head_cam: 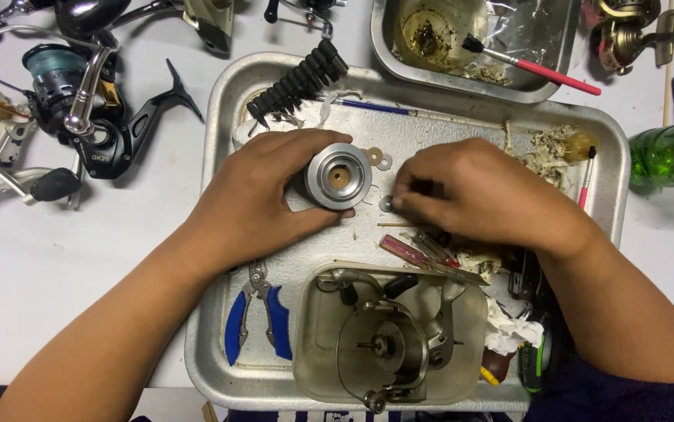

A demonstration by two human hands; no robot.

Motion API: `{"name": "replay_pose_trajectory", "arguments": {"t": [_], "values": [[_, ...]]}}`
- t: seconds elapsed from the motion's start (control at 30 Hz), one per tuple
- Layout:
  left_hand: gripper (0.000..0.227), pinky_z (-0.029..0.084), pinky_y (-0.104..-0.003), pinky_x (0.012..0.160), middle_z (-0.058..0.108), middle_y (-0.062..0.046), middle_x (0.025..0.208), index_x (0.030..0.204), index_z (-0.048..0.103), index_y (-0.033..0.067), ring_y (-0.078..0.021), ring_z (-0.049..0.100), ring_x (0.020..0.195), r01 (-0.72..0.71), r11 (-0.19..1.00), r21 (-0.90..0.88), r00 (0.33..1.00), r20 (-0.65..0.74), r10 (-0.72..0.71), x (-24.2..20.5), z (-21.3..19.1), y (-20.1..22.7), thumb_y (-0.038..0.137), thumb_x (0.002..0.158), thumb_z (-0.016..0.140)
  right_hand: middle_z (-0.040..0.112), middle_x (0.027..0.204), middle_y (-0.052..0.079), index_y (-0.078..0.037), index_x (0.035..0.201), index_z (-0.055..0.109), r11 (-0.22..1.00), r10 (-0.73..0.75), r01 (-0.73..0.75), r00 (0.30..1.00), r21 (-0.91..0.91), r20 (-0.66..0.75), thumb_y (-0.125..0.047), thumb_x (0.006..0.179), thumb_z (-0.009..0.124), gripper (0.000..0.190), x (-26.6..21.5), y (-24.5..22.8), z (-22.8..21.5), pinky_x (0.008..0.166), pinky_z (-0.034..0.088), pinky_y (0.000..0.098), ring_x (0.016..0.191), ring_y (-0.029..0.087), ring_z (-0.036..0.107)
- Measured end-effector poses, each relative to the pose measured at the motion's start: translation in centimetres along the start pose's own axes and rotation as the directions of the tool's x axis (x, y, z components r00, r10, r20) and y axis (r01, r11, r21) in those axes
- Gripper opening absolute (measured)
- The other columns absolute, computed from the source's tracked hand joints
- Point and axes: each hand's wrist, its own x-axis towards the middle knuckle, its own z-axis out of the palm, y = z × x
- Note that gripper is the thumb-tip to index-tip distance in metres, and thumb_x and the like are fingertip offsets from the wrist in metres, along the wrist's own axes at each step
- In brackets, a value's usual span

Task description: Cleaning and lubricating internal components of a fishing reel using small tools and brushes.

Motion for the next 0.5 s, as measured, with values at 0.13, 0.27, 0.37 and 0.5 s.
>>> {"name": "replay_pose_trajectory", "arguments": {"t": [0.13, 0.27, 0.37, 0.5], "values": [[0.068, 0.049, -0.047, 0.103, 0.069, -0.012, 0.134, 0.136, 0.058, 0.0085, -0.0321, 0.065, 0.121, 0.013, 1.000, -0.009, 1.000, 0.018, -0.012, 0.1, -0.1, 0.2, 0.033, 0.080, 0.089, 0.084, 0.094, 0.000, -0.015, 0.099, 0.079, 0.967, 0.144, -0.118, 0.984, 0.225, -0.101, -0.021, 0.092, 0.071, 0.012, 0.1, 0.1, -0.9, 0.076, 0.062, 0.0252, 0.081, 0.010, 0.079], [0.069, 0.049, -0.047, 0.101, 0.069, -0.010, 0.133, 0.135, 0.059, 0.0098, -0.0319, 0.065, 0.120, 0.053, 0.999, -0.003, 0.998, 0.039, -0.053, 0.2, 0.0, 0.2, 0.034, 0.079, 0.090, 0.082, 0.090, 0.002, -0.014, 0.100, 0.079, 0.852, 0.369, -0.252, 0.911, 0.458, -0.186, -0.018, 0.091, 0.075, 0.011, -0.1, -0.8, -1.5, 0.067, 0.063, 0.0192, 0.072, 0.008, 0.076], [0.066, 0.050, -0.049, 0.098, 0.072, -0.009, 0.129, 0.135, 0.058, 0.0110, -0.0320, 0.067, 0.115, 0.046, 0.999, -0.029, 0.997, 0.066, -0.044, 0.3, 0.0, 0.4, 0.030, 0.079, 0.088, 0.080, 0.092, 0.016, 0.002, 0.103, 0.071, 0.807, 0.230, 0.038, 0.899, 0.590, -0.373, -0.002, 0.094, 0.069, 0.010, -0.7, -2.5, -1.1, 0.077, 0.070, 0.0268, 0.080, 0.022, 0.083], [0.065, 0.054, -0.050, 0.100, 0.074, -0.010, 0.123, 0.134, 0.058, 0.0099, -0.0304, 0.070, 0.110, -0.012, 0.999, -0.038, 0.998, 0.053, 0.014, 0.3, 0.5, 0.4, 0.030, 0.081, 0.088, 0.079, 0.091, 0.012, -0.002, 0.101, 0.074, 0.980, -0.055, 0.149, 0.844, 0.135, -0.533, -0.013, 0.100, 0.067, 0.014, -0.4, -2.7, 0.6, 0.061, 0.066, 0.0209, 0.076, 0.016, 0.079]]}}
